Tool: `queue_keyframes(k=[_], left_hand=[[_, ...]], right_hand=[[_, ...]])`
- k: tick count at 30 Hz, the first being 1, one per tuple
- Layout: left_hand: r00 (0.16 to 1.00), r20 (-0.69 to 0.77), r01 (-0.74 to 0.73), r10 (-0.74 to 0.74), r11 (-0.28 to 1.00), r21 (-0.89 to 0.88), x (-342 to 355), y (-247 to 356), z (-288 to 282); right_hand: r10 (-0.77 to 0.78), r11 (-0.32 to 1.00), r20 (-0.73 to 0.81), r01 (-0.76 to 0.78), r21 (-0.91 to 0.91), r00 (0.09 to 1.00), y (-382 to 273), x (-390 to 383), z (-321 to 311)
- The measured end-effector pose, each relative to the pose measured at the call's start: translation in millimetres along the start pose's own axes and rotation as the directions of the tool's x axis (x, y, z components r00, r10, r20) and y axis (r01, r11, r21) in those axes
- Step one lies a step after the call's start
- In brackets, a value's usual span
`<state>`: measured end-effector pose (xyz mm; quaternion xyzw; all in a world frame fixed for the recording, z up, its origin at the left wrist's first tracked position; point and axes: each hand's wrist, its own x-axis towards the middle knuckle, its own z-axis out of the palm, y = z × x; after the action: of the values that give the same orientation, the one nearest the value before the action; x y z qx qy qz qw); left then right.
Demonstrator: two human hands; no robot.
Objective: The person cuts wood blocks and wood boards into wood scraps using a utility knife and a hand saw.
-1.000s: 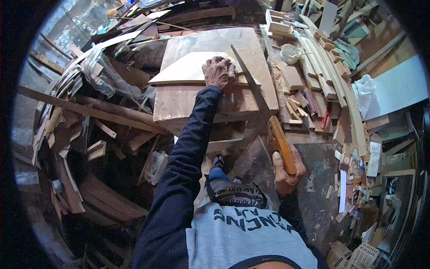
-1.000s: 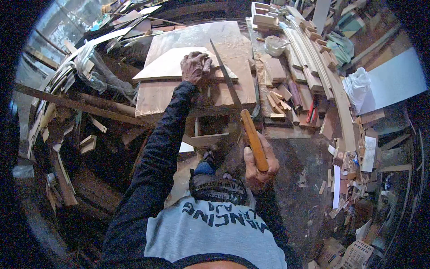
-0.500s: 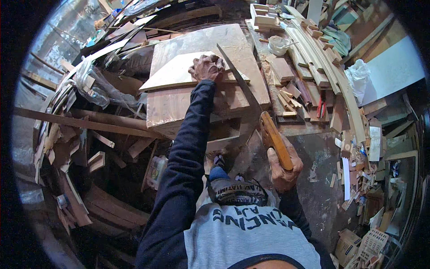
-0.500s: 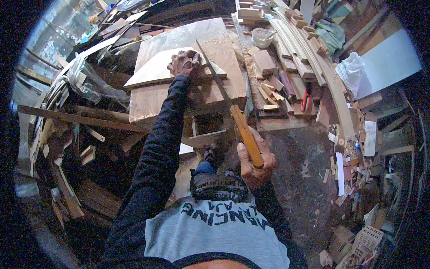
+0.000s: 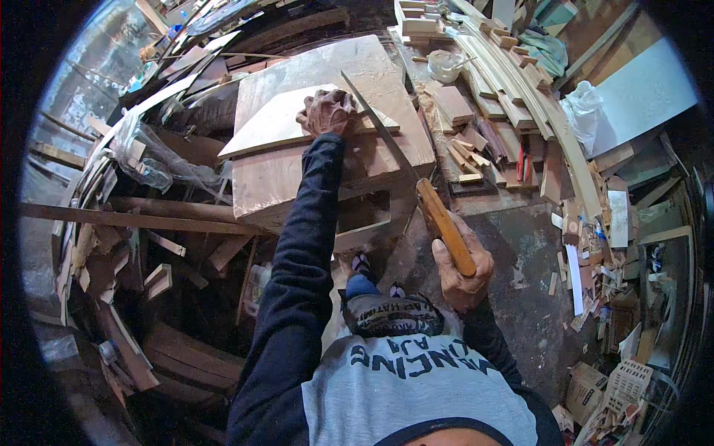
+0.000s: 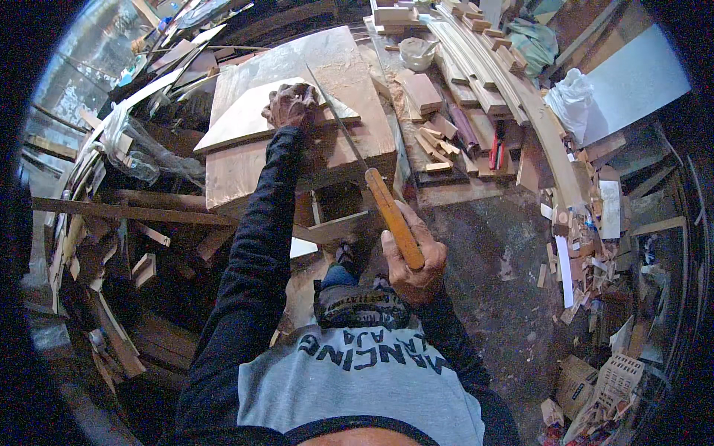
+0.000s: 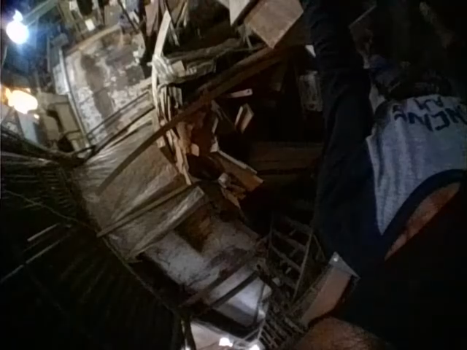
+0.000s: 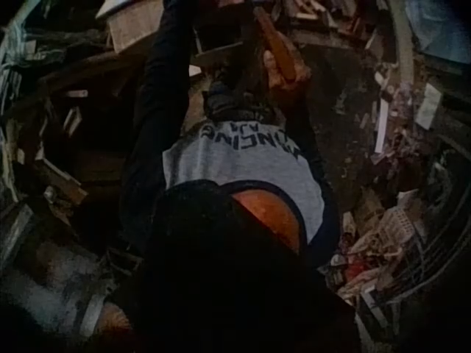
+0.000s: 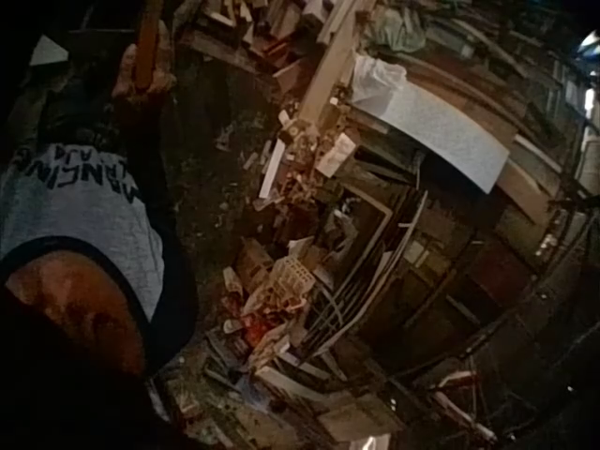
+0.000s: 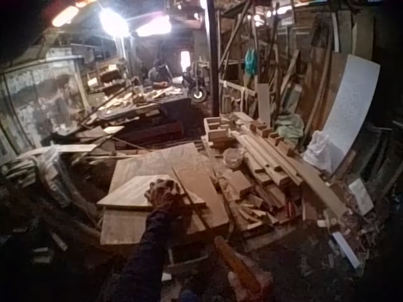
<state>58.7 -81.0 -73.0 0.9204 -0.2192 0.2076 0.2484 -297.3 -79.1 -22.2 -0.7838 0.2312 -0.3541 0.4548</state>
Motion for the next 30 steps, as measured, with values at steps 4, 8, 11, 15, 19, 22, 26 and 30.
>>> queue_keyframes(k=[4, 8, 11, 15, 19, 22, 26, 30], left_hand=[[1.000, 0.006, -0.006, 0.006, 0.999, -0.035, -1, 0, 0], [0.999, 0.029, -0.013, 0.014, 0.999, -0.044, -1, -1, -2], [0.999, 0.046, 0.021, -0.020, 1.000, -0.014, 0, 1, -2], [0.998, 0.047, 0.031, -0.030, 0.999, -0.029, -1, 4, -5], [0.996, 0.074, 0.046, -0.043, 0.998, -0.043, 1, 4, -6], [0.992, 0.109, 0.061, -0.056, 0.997, -0.049, 3, 3, -8], [0.987, 0.141, 0.086, -0.081, 0.996, -0.036, 3, 8, -12], [0.982, 0.157, 0.113, -0.110, 0.993, -0.014, 4, 10, -14]], right_hand=[[0.058, 0.998, -0.017, -0.058, 0.034, 0.998, -8, -1, -1], [0.050, 0.999, -0.021, -0.050, 0.004, 0.999, -10, -1, -3], [0.041, 0.999, -0.006, -0.041, -0.005, 0.999, -10, -1, -3], [0.123, 0.992, 0.010, -0.123, -0.003, 0.992, -11, -3, -2], [0.095, 0.995, 0.001, -0.095, -0.001, 0.995, -11, -4, -2], [0.082, 0.997, -0.001, -0.082, 0.011, 0.997, -12, -5, -2], [0.098, 0.995, 0.004, -0.098, 0.008, 0.995, -13, -10, -1], [0.122, 0.992, 0.016, -0.123, 0.027, 0.992, -22, -8, 1]])
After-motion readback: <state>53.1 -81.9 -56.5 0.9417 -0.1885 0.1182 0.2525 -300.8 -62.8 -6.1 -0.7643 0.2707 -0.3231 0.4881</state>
